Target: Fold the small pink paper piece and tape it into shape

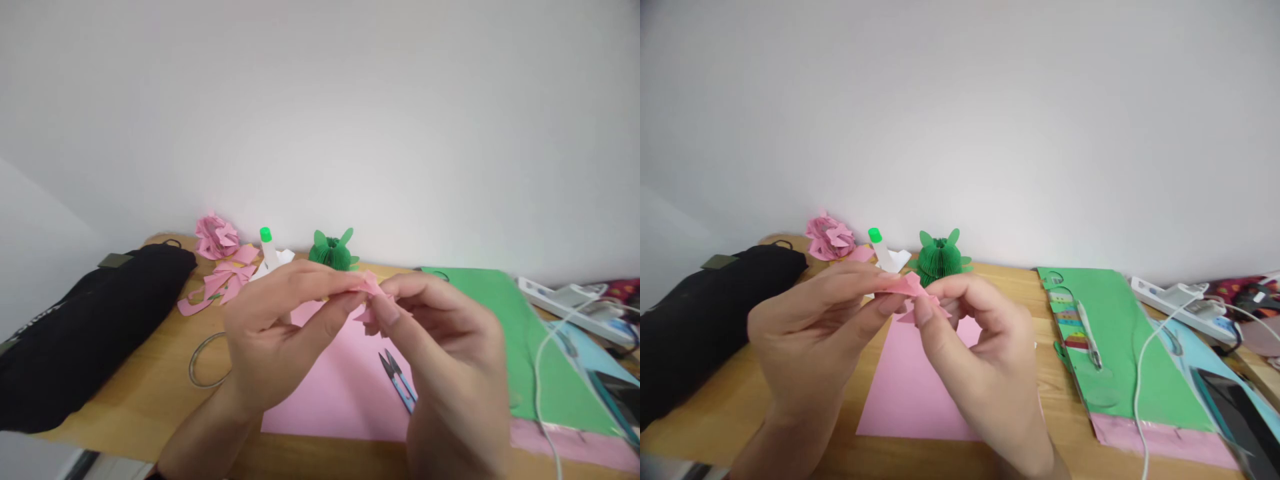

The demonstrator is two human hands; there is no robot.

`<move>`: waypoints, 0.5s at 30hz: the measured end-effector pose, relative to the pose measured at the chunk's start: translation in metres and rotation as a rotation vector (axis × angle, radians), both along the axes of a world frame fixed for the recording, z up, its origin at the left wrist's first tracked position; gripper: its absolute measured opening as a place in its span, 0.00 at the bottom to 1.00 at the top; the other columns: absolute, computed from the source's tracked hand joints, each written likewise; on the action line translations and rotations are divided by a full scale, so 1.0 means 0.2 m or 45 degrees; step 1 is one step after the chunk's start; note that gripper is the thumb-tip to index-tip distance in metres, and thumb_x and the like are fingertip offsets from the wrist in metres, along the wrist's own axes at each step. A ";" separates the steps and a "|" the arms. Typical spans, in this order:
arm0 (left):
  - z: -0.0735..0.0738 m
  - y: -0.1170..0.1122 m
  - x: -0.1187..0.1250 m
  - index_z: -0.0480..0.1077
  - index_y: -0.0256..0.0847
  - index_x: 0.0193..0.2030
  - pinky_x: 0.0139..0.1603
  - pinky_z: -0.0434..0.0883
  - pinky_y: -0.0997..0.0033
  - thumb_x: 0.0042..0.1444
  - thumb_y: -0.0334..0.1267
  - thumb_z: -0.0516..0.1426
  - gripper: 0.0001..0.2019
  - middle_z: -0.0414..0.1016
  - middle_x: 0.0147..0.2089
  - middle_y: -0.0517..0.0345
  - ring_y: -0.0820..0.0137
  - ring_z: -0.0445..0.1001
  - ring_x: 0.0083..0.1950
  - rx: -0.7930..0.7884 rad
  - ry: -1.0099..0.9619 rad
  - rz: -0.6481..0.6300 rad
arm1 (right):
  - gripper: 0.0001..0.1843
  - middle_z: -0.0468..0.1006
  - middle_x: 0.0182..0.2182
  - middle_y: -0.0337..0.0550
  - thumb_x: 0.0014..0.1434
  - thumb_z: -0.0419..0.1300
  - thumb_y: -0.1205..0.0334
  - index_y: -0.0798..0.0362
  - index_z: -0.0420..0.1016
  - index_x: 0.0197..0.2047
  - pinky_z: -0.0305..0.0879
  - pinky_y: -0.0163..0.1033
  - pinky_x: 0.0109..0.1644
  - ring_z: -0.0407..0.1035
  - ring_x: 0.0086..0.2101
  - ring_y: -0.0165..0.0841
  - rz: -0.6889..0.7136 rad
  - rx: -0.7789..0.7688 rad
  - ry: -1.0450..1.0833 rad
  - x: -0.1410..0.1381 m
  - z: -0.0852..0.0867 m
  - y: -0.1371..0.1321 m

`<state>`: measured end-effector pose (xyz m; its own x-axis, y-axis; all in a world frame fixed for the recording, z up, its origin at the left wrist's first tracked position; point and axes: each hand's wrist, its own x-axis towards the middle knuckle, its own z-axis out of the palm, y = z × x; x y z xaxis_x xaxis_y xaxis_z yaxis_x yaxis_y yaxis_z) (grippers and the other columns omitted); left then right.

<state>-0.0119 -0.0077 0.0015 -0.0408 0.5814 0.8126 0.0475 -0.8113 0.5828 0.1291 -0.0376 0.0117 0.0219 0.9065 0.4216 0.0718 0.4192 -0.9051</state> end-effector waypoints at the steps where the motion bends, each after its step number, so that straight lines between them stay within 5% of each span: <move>1: 0.00 0.00 0.00 0.79 0.47 0.42 0.37 0.79 0.71 0.52 0.21 0.64 0.16 0.83 0.39 0.65 0.75 0.79 0.36 0.000 -0.011 -0.007 | 0.05 0.79 0.27 0.29 0.62 0.62 0.64 0.44 0.77 0.35 0.66 0.27 0.30 0.68 0.27 0.22 0.014 -0.007 0.012 0.00 0.00 0.00; 15: 0.02 -0.03 -0.02 0.78 0.49 0.39 0.34 0.75 0.72 0.52 0.26 0.65 0.12 0.81 0.33 0.66 0.74 0.77 0.32 -0.268 0.003 -0.019 | 0.05 0.75 0.25 0.30 0.62 0.62 0.63 0.43 0.76 0.35 0.66 0.29 0.29 0.69 0.27 0.24 -0.002 0.039 -0.106 0.00 -0.01 0.00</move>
<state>-0.0165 -0.0129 0.0054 -0.0293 0.7390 0.6730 0.0379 -0.6720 0.7396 0.1289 -0.0367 0.0105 -0.0130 0.8932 0.4496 0.1467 0.4464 -0.8827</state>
